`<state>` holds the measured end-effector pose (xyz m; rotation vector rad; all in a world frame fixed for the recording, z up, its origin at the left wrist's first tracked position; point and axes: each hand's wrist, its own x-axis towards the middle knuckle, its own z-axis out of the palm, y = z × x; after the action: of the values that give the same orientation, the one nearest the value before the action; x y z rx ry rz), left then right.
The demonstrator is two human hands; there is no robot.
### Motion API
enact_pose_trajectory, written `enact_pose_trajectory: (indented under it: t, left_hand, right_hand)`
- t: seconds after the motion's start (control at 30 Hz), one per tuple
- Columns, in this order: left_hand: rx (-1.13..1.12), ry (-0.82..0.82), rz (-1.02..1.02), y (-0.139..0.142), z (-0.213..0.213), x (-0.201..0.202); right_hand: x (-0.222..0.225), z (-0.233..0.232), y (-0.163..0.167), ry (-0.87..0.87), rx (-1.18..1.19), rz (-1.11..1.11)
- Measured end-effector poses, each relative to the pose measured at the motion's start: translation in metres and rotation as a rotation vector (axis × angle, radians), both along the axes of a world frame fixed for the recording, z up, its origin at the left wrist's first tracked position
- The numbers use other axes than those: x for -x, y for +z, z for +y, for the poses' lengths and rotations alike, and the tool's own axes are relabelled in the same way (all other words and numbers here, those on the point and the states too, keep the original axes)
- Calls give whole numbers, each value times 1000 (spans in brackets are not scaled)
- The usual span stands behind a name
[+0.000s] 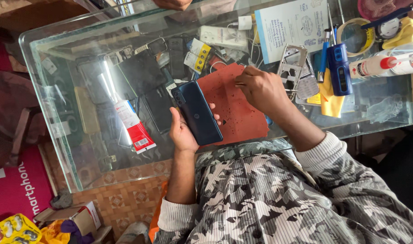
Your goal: The person uses a blue-handled screwdriver to remove screws from a smartphone motherboard, then sets the tool down. They pick up a cracked smartphone, inspect its front and back, and use a metal prying tool to separate the back cover. The back cover is removed, exposing the battery and internal components.
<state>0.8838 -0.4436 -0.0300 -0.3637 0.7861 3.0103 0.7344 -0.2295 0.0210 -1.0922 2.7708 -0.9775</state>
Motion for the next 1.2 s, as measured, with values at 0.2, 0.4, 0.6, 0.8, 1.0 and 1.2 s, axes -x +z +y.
enact_pose_trajectory:
  t: [0.2, 0.4, 0.6, 0.8, 1.0, 1.2]
  left_hand:
    - [5, 13, -8, 2, 1, 2]
    - [-7, 22, 5, -1, -2, 1]
    - [-55, 49, 29, -2, -3, 0]
    - [-22, 48, 0, 4, -1, 1]
    - [-40, 41, 57, 29, 6, 12]
    - [535, -106, -128, 48, -6, 28]
  right_hand:
    - [4, -8, -17, 88, -128, 129]
    - [10, -17, -23, 151, -374, 226]
    - [-9, -38, -22, 192, -259, 160]
    - [-21, -42, -26, 286, -518, 382]
    - [-14, -12, -23, -83, -442, 106]
    - [9, 105, -9, -443, -296, 18]
